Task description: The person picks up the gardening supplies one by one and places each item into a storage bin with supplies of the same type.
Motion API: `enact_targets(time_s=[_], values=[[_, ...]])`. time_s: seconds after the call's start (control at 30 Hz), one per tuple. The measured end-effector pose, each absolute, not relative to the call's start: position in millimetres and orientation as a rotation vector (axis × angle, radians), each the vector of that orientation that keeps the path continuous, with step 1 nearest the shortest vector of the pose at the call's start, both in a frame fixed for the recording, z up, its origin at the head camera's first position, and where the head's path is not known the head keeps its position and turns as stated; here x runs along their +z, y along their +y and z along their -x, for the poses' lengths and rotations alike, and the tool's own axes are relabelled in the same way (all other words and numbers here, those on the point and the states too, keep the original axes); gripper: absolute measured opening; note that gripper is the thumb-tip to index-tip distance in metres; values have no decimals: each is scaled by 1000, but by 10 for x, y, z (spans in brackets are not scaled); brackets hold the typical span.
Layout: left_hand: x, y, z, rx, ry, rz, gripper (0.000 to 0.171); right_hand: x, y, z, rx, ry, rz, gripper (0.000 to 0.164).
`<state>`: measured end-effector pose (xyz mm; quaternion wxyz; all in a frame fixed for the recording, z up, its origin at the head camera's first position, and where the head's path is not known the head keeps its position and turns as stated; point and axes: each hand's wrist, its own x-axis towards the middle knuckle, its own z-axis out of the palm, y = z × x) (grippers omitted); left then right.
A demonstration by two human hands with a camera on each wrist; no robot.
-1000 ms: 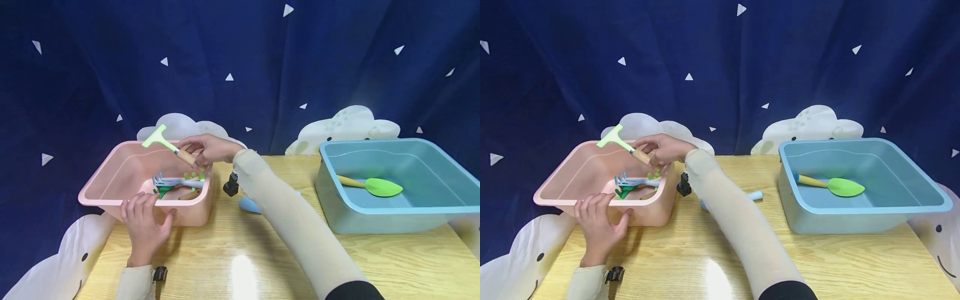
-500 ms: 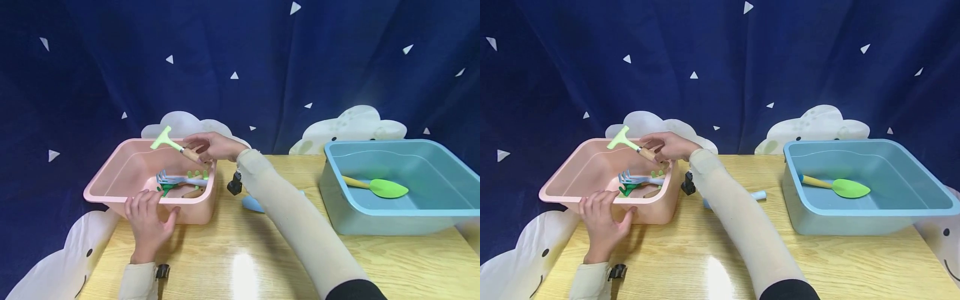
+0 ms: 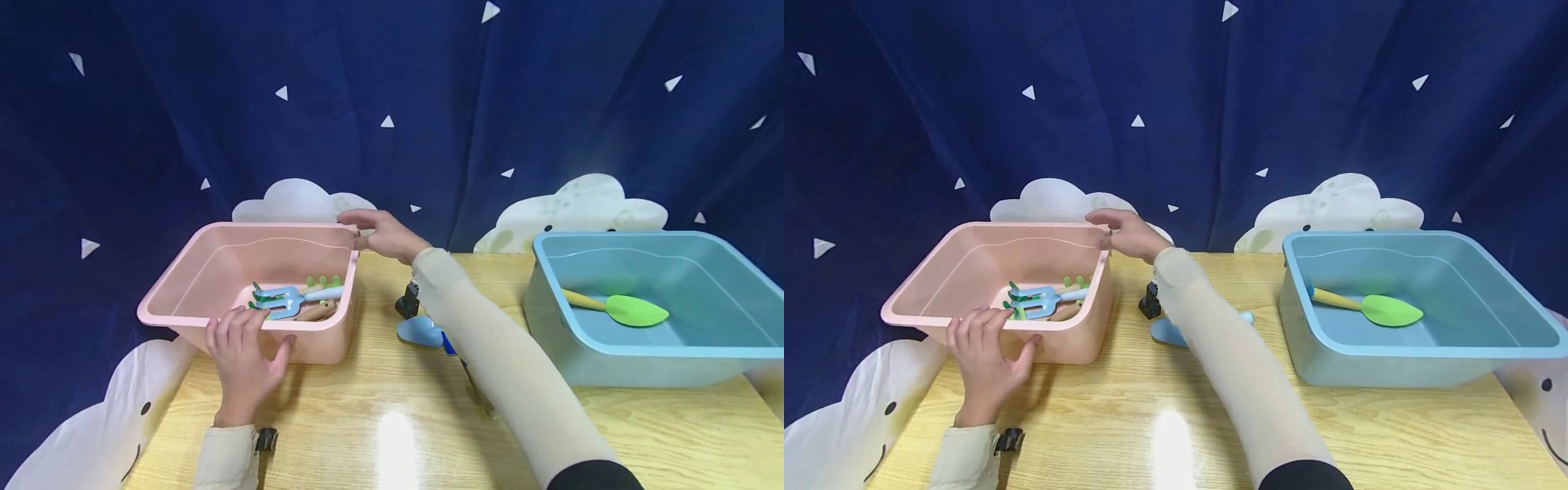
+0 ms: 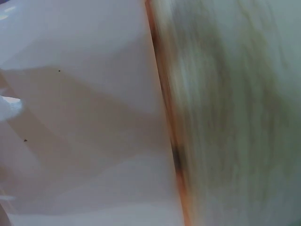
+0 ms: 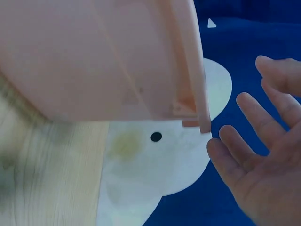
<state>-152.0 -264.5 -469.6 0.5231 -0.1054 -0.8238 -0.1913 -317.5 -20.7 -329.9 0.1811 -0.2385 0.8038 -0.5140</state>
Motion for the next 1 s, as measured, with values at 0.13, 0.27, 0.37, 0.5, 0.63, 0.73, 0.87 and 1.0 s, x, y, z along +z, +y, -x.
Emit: enact_targets(time_s=[0.13,0.27,0.37,0.5,0.63,0.73,0.87,1.0], values=[[-4695,-2634,1518,-459,-1977,262,56,-3288,-80,3162,-1429,2320,644,54],[-4686,-2628,1523,-454,-1962,266,56,-3263,40,3162,-1373,2363,658,54],[-4680,-2625,1529,-447,-1950,264,56,-3259,134,3166,-1332,2384,686,54],[-4679,-2623,1522,-439,-1954,262,56,-3313,273,3181,-1258,2422,743,52],[-4683,-2626,1505,-442,-1965,258,57,-3378,387,3153,-1198,2459,770,49],[-4690,-2627,1500,-450,-1959,255,57,-3399,438,3071,-1173,2504,789,46],[-4689,-2616,1499,-456,-1953,259,56,-3427,505,2906,-1169,2594,843,42],[-4678,-2597,1498,-460,-1957,261,56,-3528,646,2746,-1261,2601,855,39]])
